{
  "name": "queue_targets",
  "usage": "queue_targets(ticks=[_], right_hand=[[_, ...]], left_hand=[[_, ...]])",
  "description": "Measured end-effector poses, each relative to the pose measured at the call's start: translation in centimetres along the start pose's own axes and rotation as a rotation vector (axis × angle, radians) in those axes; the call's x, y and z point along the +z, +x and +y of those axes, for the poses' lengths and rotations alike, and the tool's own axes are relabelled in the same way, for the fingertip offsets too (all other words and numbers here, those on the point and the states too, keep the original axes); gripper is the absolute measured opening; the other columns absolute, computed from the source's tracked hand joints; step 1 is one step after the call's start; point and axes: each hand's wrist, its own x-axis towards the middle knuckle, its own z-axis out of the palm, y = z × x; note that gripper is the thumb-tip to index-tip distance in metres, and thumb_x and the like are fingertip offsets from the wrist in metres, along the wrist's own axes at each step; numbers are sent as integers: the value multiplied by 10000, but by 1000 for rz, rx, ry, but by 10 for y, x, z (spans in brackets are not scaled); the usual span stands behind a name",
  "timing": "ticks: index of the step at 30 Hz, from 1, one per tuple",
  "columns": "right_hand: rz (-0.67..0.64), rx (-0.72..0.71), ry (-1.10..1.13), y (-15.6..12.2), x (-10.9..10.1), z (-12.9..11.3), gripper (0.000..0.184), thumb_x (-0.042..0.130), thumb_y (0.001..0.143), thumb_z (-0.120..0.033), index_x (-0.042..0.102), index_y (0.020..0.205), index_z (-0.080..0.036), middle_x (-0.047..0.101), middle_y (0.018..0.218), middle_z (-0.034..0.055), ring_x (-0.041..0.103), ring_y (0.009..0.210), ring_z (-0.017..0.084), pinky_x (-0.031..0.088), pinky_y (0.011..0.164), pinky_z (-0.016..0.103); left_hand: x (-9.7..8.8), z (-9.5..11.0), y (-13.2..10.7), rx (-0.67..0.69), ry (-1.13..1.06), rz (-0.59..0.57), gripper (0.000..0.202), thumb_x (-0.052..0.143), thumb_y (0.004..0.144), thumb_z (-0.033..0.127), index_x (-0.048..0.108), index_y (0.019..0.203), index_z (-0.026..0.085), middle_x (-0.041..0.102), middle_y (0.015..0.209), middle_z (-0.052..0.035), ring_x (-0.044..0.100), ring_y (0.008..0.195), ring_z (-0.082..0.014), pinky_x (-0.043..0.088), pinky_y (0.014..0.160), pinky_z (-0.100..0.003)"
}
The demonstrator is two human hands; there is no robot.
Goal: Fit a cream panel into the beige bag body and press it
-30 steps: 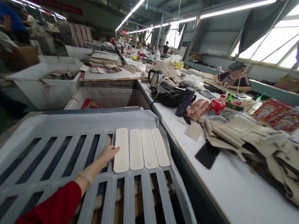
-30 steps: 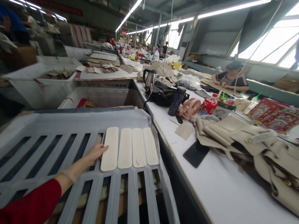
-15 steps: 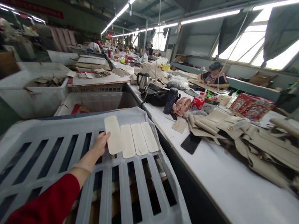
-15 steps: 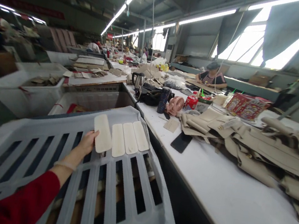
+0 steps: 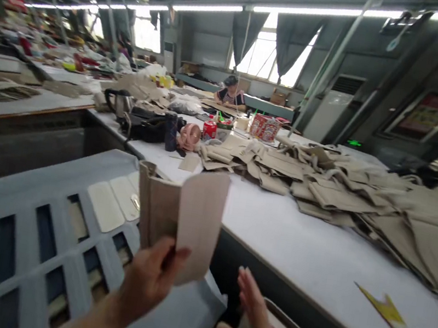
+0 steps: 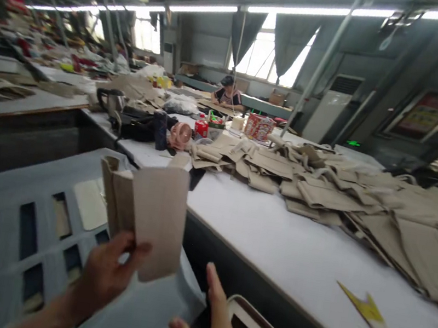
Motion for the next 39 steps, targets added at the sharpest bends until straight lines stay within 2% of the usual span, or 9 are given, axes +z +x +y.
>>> queue_targets(ticks=[4,10,15,19,23,26,29,35,39], right_hand=[[271,-225,-134,0,-58,-31,830,697,821,-428,252,1508,-287,509,1428,113,550,1246,317,529,991,468],[471,-221,-428,-21,-140,-36,798,707,810,-429,309,1490,-297,552,1379,110,630,1121,305,581,909,471],[425,-271,-583,-33,-186,-36,823,709,801,-397,286,1501,-302,476,1462,84,584,1188,313,500,1023,522],[491,-333,-662,-41,-208,-29,786,687,808,-319,311,1495,-258,462,1469,100,589,1176,301,504,1026,488],[522,-324,-713,-49,-221,-11,763,681,817,-335,329,1487,-239,513,1418,109,604,1155,302,505,1023,493],[544,-347,-741,-51,-222,2,732,666,832,-348,341,1477,-226,540,1383,114,611,1148,286,537,989,447],[533,-356,-761,-51,-218,13,715,658,843,-355,347,1469,-202,527,1395,121,570,1214,279,533,998,407],[410,-315,-844,-51,-217,28,745,641,852,-350,293,1492,-196,482,1433,101,507,1284,265,497,1049,386],[333,-273,-1013,-51,-217,34,701,586,877,-348,289,1503,-236,398,1487,111,563,1197,291,583,905,410]], left_hand=[[65,84,-22,366,-245,-203,151,376,996,197,524,968,208,628,682,15,620,561,-137,422,556,-254],[102,151,-11,281,-497,-722,429,745,809,393,539,1160,255,686,1048,-1,673,930,-192,508,777,-257],[115,184,-3,322,-614,-795,471,671,833,107,534,1241,299,651,1203,10,626,1091,-170,482,934,-237],[114,182,-4,364,-534,-449,349,605,869,68,553,1150,269,668,973,18,649,866,-114,506,746,-185],[106,160,2,216,-309,-76,569,729,804,141,469,1295,264,538,1274,-59,574,805,-117,510,688,-229],[107,149,8,111,-277,-304,630,703,816,145,430,1359,310,508,1330,-43,536,718,-99,506,656,-240],[116,146,9,16,-373,-501,439,654,833,119,530,1212,303,639,1005,34,581,717,-106,499,669,-225],[132,147,3,-109,-309,-634,85,620,842,182,589,904,231,639,852,18,614,820,-167,482,750,-288],[148,130,-15,-79,-306,-686,109,618,831,209,651,934,224,653,1117,-64,592,1081,-242,476,936,-381]])
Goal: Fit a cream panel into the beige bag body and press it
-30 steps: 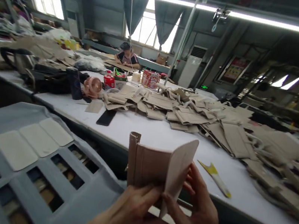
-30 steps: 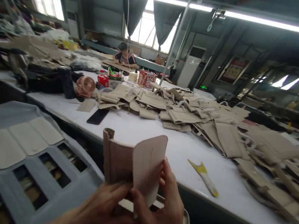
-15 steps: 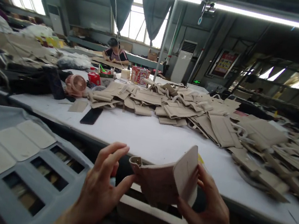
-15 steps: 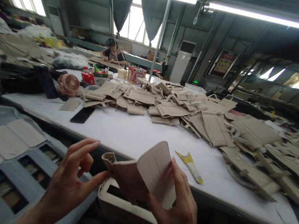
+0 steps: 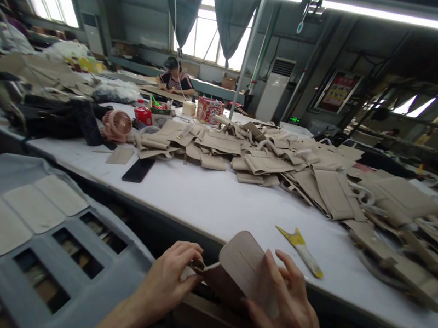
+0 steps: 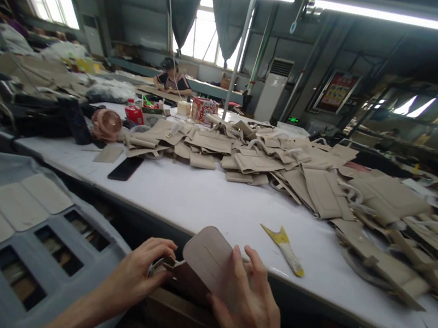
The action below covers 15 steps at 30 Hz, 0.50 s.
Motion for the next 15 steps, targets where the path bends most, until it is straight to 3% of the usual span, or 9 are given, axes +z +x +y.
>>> queue_targets(ticks=[3,5,7,11,15], right_hand=[[-2,-132,-152,-1,9,1,708,555,890,-328,263,1522,-196,493,1393,153,608,1093,307,589,809,430],[3,-233,-213,0,18,0,738,545,895,-302,216,1535,-141,568,1311,169,604,1086,318,559,835,452],[4,-305,-231,3,27,-3,750,556,889,-274,208,1534,-118,592,1290,177,605,1084,314,542,839,443],[-75,-416,-195,6,40,-4,712,619,831,-227,349,1485,-147,585,1317,176,625,1072,303,554,825,417],[-318,-472,-63,12,37,3,727,741,714,-311,501,1392,-209,602,1321,134,643,1082,305,574,871,405]], left_hand=[[18,-31,-9,-114,-154,39,356,615,857,300,615,1210,253,532,1401,-82,467,1311,-272,351,1120,-446],[31,-51,-17,-274,-344,80,476,581,886,450,556,1314,242,528,1420,-94,441,1342,-293,306,1149,-477],[46,-64,-25,-439,-614,99,570,512,891,590,574,1303,201,581,1367,-114,474,1314,-323,307,1144,-502],[68,-62,-35,-573,-1195,87,667,410,890,691,608,1277,186,651,1277,-119,563,1224,-345,362,1108,-508],[76,-53,-39,-630,-1420,128,640,419,901,665,585,1311,203,655,1272,-120,576,1212,-338,395,1082,-503]])
